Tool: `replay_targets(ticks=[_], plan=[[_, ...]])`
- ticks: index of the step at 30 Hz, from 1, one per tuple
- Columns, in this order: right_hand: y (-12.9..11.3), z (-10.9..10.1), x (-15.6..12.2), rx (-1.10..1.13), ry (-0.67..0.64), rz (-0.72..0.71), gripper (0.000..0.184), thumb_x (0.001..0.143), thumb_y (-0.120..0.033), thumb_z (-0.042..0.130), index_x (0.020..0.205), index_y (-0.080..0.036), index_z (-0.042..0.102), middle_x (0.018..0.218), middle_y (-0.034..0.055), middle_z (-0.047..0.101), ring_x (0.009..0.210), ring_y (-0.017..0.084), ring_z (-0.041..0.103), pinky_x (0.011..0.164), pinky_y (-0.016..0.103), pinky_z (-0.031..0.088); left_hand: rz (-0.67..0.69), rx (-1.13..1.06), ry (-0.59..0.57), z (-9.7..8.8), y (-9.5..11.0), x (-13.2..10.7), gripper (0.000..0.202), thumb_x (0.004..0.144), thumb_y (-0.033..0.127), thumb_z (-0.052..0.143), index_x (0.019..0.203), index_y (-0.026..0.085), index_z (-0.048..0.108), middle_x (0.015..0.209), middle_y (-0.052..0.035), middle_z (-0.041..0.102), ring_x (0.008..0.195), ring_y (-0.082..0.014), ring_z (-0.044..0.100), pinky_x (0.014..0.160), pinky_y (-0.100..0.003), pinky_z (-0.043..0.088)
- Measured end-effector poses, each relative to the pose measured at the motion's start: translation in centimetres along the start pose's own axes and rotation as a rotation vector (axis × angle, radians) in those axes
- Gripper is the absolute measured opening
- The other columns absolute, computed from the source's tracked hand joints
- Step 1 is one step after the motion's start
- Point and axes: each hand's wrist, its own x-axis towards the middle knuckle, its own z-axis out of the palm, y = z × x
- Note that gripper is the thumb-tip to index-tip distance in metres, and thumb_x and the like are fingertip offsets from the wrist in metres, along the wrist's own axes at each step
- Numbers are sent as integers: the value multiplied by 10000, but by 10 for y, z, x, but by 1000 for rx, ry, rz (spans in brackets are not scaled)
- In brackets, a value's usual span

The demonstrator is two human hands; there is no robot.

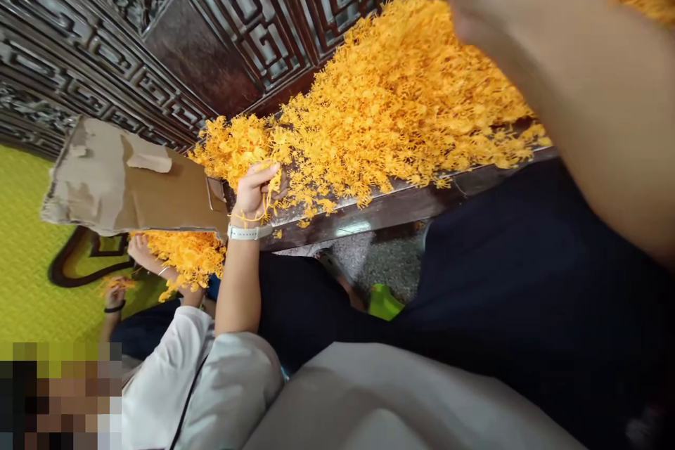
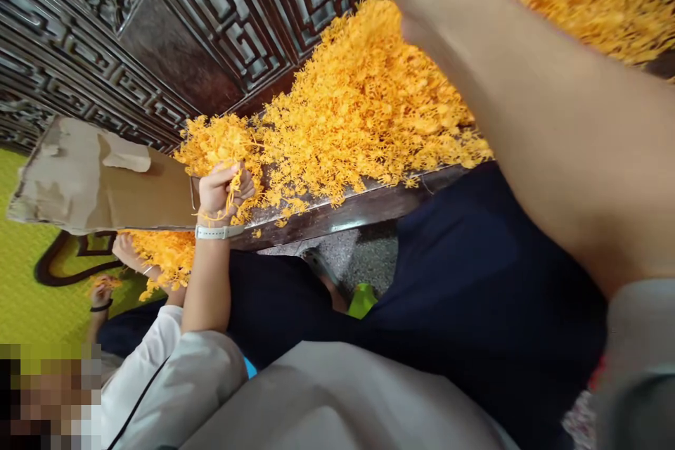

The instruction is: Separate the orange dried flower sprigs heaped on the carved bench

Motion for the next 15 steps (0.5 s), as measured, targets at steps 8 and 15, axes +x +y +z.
replay_targets(ticks=[8, 15], plan=[[0, -10, -50, -342, -556, -257, 287, 1054, -439, 687, 1073, -166, 771, 933, 61, 731, 780, 155, 640, 712, 309, 497, -16, 6, 4, 9, -3, 3, 550, 738, 365, 883, 538, 183, 404, 489, 93, 213, 413, -33, 253, 434, -177, 259], [-40, 34, -92, -231, -763, -376, 214, 969, -223, 736, 793, -227, 615, 995, 27, 741, 1038, 213, 689, 969, 344, 552, -91, 82, 68, 20, -12, 11, 567, 711, 316, 923, 557, 188, 392, 532, 106, 200, 419, -16, 202, 419, -167, 197]])
